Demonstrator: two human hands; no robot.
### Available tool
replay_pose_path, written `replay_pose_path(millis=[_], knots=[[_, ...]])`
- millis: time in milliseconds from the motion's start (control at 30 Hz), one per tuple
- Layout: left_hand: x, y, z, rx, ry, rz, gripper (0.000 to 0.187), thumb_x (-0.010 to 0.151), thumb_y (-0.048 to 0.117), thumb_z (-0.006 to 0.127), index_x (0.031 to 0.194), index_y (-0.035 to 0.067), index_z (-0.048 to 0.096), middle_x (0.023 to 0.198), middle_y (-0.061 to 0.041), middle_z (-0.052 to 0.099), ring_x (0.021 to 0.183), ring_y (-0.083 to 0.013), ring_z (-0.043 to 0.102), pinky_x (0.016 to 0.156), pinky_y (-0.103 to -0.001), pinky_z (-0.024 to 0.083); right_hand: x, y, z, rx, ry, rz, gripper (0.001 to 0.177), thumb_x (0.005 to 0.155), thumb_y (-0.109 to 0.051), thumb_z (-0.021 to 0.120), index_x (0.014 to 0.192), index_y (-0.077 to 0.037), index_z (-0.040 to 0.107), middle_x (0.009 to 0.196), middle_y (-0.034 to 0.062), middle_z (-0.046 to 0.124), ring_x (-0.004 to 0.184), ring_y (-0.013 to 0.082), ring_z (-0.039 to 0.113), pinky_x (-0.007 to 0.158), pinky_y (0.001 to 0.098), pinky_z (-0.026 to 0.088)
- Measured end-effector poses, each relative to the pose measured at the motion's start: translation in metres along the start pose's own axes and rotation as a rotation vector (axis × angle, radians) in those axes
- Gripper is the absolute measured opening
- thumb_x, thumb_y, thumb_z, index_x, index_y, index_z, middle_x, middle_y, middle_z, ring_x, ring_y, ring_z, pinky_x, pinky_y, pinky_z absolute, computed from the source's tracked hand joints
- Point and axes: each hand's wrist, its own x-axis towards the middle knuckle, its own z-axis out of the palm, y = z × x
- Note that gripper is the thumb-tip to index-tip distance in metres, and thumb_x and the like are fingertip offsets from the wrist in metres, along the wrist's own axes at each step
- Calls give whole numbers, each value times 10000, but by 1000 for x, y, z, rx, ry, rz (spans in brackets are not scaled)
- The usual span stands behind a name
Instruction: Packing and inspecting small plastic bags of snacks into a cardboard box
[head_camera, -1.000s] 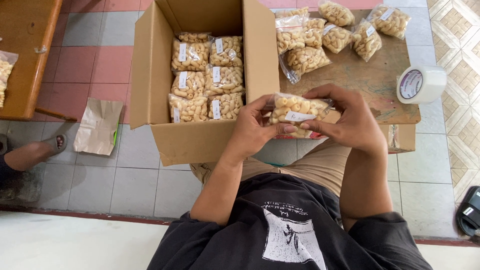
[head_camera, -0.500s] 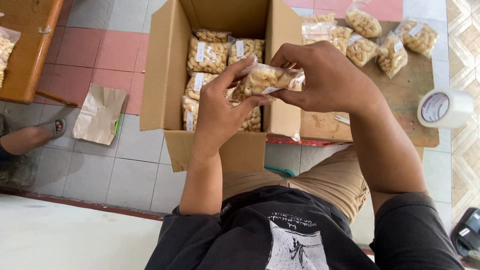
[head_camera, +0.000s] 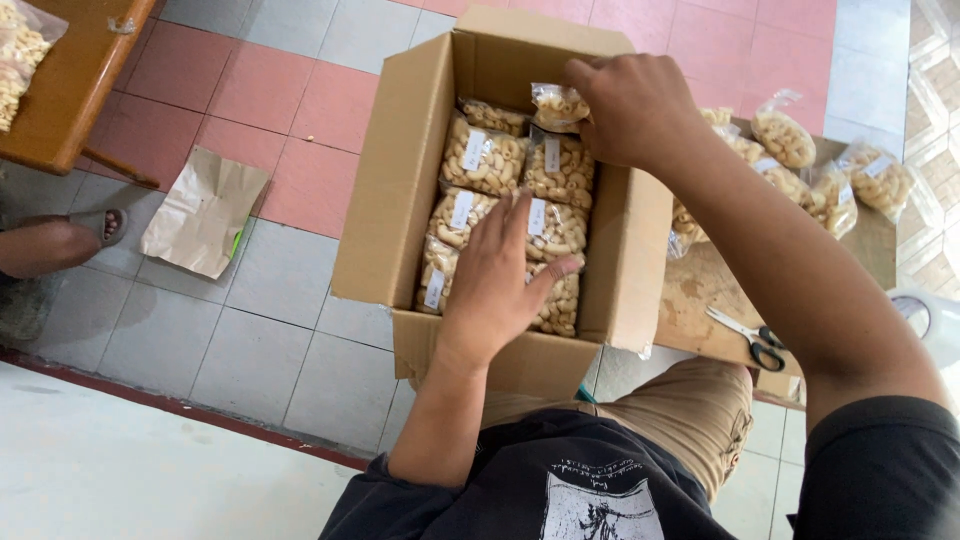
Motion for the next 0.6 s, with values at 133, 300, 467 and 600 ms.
replay_pose_path(millis=[133,300,467,600], knots=[[-2,-3,1,23,1,11,925,941,664,525,1587,47,286,1630,-275,303,1499,-427,285,1209,-546,236,32,-2,28,-105,-22,-81,436,959,-147,572,1395,-146,555,774,18,674,579,175,629,483,315,547],[-4,-8,-1,-58,61,61,935,949,642,521,1598,25,249,1635,-250,335,1498,-405,321,1196,-534,272,52,-10,45,-51,-102,-93,457,919,-443,721,1249,-138,640,739,79,726,670,283,730,508,408,579],[-5,-8,-7,-117,50,75,881,959,615,524,1581,34,294,1609,-256,374,1487,-411,338,1204,-534,267,60,-14,31,177,-465,-12,632,866,-254,698,1461,-154,509,1079,144,709,978,348,695,705,476,590],[-3,-10,-8,-151,96,135,839,964,575,554,1550,8,356,1576,-222,445,1461,-381,396,1197,-515,303,67,-17,26,344,-723,67,665,898,-342,620,1499,-106,459,1254,160,700,1089,351,679,812,485,571]])
